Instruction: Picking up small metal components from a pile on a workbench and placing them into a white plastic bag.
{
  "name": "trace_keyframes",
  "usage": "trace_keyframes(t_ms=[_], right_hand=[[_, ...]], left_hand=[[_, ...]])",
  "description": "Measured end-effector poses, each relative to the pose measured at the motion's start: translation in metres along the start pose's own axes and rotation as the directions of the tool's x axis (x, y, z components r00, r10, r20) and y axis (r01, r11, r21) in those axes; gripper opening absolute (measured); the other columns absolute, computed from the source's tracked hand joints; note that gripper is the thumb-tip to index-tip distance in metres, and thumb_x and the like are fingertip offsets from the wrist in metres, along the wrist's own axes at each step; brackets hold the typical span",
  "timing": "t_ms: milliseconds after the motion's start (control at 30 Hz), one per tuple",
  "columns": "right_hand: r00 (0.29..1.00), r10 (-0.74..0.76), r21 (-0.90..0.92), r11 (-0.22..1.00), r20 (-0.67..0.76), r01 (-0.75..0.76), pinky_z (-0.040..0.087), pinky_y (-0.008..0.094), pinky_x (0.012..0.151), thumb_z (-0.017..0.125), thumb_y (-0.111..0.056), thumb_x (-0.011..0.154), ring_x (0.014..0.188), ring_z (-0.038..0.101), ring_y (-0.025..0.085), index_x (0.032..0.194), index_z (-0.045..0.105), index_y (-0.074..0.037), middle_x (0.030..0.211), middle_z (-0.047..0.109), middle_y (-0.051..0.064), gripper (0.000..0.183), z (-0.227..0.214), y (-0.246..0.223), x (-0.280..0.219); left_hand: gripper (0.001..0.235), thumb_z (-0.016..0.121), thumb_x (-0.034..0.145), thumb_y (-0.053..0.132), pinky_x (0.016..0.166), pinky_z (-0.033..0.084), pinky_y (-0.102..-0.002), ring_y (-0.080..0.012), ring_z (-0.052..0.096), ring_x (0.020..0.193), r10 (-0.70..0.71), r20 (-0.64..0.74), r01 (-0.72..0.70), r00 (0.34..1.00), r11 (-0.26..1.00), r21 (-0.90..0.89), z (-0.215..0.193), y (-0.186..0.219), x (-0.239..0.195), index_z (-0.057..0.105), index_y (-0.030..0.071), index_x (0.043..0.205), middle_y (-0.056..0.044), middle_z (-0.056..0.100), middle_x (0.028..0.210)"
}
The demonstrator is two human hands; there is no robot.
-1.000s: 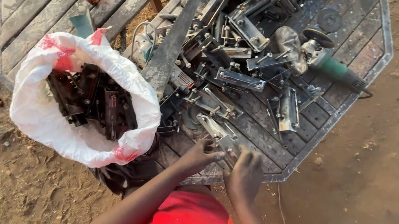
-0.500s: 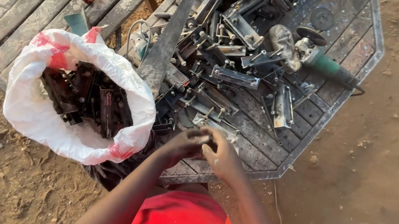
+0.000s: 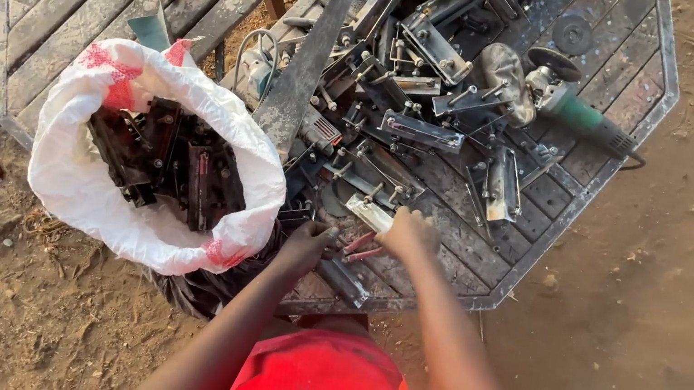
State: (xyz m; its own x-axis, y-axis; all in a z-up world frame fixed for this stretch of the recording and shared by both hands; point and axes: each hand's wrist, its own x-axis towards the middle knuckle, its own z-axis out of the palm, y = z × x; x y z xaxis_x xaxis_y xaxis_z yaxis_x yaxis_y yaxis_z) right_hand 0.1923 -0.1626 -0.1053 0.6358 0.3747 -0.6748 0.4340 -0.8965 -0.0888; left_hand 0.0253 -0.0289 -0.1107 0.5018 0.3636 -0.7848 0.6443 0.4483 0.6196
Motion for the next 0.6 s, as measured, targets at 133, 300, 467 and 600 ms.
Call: trace_keyframes(t_ms=[133, 300, 467, 600], right_hand=[[0.982, -0.097, 0.261, 0.964, 0.164, 0.051, 0.051, 0.052, 0.104, 0.075, -0.063, 0.074, 0.123, 0.065, 0.037, 0.127, 0.07, -0.009, 0.127, 0.072, 0.017, 0.075, -0.045, 0.029, 0.006], [0.97, -0.205, 0.972, -0.167, 0.128, -0.163, 0.059, 0.046, 0.049, 0.07, -0.03, 0.085, 0.054, 0.066, 0.037, 0.119, 0.071, -0.004, 0.082, 0.066, 0.028, 0.043, -0.112, 0.009, -0.073], [0.929, -0.339, 0.912, -0.318, 0.144, -0.258, 0.062, 0.05, 0.056, 0.062, -0.031, 0.095, 0.075, 0.072, 0.038, 0.119, 0.071, -0.004, 0.097, 0.072, 0.025, 0.036, -0.092, -0.016, -0.107], [0.921, -0.318, 0.949, -0.143, 0.226, -0.282, 0.063, 0.054, 0.077, 0.067, -0.038, 0.096, 0.093, 0.073, 0.039, 0.122, 0.062, -0.02, 0.107, 0.073, 0.019, 0.032, -0.079, -0.039, -0.13]], left_hand=[[0.058, 0.071, 0.095, 0.043, 0.064, 0.061, -0.033, -0.0269, 0.076, 0.087, -0.017, 0.047, 0.017, 0.999, 1.0, -0.002, -0.005, -0.023, 0.018, 0.06, 0.0, 0.133, -0.02, 0.073, 0.104], [0.068, 0.068, 0.094, 0.059, 0.08, 0.057, -0.038, -0.029, 0.073, 0.092, -0.028, 0.134, 0.058, 0.991, 0.973, -0.225, 0.004, 0.022, -0.026, 0.059, 0.004, 0.132, -0.018, 0.071, 0.108], [0.073, 0.053, 0.1, 0.06, 0.12, 0.027, -0.05, -0.0324, 0.048, 0.138, 0.25, 0.423, 0.024, 0.871, 0.839, -0.544, 0.019, 0.06, -0.035, 0.042, 0.009, 0.151, -0.017, 0.056, 0.147], [0.049, 0.069, 0.096, 0.038, 0.11, 0.041, -0.048, -0.0284, 0.063, 0.118, 0.268, 0.316, 0.014, 0.91, 0.742, -0.67, 0.016, 0.079, -0.052, 0.063, 0.007, 0.132, -0.014, 0.069, 0.127]])
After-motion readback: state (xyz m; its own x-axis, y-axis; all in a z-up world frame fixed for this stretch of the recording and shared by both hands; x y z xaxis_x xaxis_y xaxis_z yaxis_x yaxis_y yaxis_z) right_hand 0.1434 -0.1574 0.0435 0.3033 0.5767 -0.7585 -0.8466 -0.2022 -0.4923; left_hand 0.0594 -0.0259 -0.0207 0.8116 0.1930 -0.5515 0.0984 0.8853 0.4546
